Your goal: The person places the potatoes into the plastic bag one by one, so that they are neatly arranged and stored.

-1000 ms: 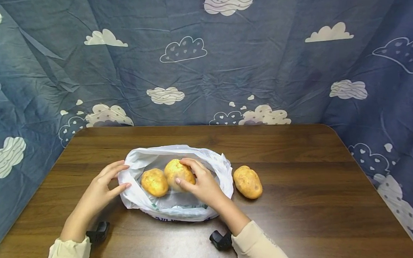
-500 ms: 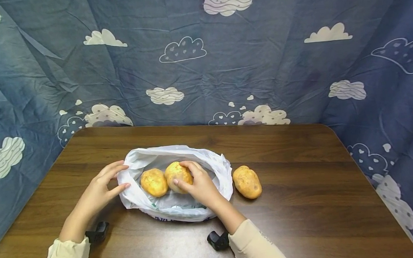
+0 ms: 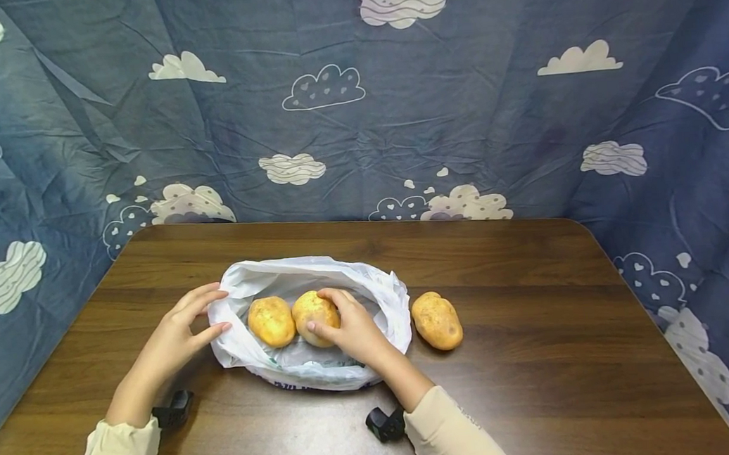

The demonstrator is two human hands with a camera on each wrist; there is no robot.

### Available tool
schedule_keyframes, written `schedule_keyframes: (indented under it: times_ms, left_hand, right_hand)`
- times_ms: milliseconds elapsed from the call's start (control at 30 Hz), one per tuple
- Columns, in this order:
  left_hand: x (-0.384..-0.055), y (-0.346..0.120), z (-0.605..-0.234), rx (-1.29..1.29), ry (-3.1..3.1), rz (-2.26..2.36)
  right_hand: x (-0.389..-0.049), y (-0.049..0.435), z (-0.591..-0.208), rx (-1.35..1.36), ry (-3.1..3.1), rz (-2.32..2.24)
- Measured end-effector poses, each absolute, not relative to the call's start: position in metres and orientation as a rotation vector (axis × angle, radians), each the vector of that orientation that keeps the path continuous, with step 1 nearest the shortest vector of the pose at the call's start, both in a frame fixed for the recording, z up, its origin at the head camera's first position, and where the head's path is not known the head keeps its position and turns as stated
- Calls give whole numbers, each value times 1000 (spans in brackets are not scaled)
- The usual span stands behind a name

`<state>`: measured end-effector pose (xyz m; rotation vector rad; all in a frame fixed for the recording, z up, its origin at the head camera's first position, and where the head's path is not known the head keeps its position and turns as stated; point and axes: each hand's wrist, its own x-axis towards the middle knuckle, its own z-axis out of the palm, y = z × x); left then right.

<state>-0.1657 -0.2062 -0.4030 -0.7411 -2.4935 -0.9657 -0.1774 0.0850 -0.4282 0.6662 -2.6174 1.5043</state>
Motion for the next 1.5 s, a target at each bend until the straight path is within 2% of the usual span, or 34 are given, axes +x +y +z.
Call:
schedule_keyframes:
  times_ms: [933, 1100, 1333, 1500]
  left_hand:
    - [-165, -206, -403, -738, -2486, -958]
    - [-166, -206, -404, -739, -2488, -951]
    - [-165, -206, -403, -737, -2491, -948]
    - [-165, -206, -403, -739, -2487, -950]
  right_hand:
    - [-171, 94, -417, 861, -2420, 1435]
    - [-163, 98, -405, 846, -2375, 1448]
    - [-142, 103, -366, 860, -2259, 1402]
    - [-139, 114, -360, 818, -2223, 1373]
